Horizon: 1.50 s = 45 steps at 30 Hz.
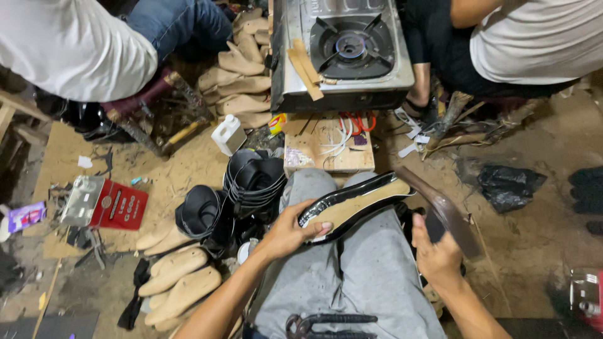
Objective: The person heats a black shoe upper over a small gas burner, then stretches and shapes it over a wooden shoe last resting on their lap. They hammer the edges to set the shape and trim excess material with shears before setting the finished shoe aside.
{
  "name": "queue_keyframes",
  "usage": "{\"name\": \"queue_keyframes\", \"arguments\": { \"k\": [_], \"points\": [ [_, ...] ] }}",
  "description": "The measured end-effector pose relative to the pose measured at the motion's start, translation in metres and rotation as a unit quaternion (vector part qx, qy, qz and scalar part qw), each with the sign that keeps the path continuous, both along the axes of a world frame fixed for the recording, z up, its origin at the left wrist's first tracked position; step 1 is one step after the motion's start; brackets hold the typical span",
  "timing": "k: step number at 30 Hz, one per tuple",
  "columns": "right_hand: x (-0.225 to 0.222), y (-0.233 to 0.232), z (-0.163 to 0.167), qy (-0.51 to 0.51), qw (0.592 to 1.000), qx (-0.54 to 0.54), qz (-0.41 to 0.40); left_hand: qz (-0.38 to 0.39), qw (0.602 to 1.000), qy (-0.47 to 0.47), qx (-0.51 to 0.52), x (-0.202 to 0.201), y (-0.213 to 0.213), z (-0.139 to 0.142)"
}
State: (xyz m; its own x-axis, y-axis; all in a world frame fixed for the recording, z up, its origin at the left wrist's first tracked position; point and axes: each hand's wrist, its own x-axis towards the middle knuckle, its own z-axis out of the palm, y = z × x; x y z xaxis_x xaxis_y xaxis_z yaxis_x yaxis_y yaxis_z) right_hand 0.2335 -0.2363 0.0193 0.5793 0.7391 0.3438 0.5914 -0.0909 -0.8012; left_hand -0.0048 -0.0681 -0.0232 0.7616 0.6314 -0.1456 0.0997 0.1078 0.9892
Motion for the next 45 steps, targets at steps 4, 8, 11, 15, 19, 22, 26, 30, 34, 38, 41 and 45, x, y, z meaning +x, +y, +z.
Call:
{"name": "queue_keyframes", "arguments": {
  "k": [4,8,11,15,19,22,26,30,34,38,41,45],
  "points": [
    [-0.013,-0.002,0.007,-0.062,0.995,-0.073,-0.013,0.010,0.998,0.054,0.034,0.000,-0.002,0.003],
    [-0.041,-0.004,0.004,0.066,0.996,-0.044,0.046,-0.001,0.999,0.017,0.036,0.000,-0.002,0.004],
    [-0.058,-0.002,-0.001,0.071,0.985,-0.069,0.143,0.001,0.998,0.059,0.029,-0.001,-0.002,-0.002],
    [-0.067,0.008,-0.001,-0.021,0.989,-0.004,0.146,-0.002,0.997,0.006,0.074,0.000,-0.004,-0.013],
    [-0.070,0.011,0.005,-0.089,0.968,-0.101,0.212,-0.004,0.997,-0.013,0.073,0.000,-0.003,-0.016],
    [-0.072,0.005,0.007,-0.110,0.959,0.029,0.258,0.004,0.998,0.028,0.060,-0.001,-0.003,-0.008],
    [-0.070,0.006,0.000,-0.070,0.929,0.201,0.304,-0.007,0.999,0.014,0.045,-0.003,-0.004,0.004],
    [-0.073,0.014,-0.018,-0.052,0.961,-0.001,0.273,-0.016,0.999,0.007,0.037,-0.002,0.000,0.004],
    [-0.077,-0.012,-0.042,-0.016,0.976,-0.080,0.203,-0.018,0.999,-0.004,0.035,-0.002,0.002,0.003],
    [-0.051,-0.064,-0.075,-0.085,0.960,-0.038,0.263,-0.044,0.994,0.011,0.104,-0.008,0.008,0.019],
    [-0.008,-0.093,-0.090,-0.048,0.906,-0.105,0.406,-0.067,0.918,0.101,0.377,-0.016,0.014,0.036],
    [0.011,-0.112,-0.082,-0.125,0.939,-0.253,0.196,-0.057,0.850,0.087,0.517,-0.013,0.022,0.044]
  ]
}}
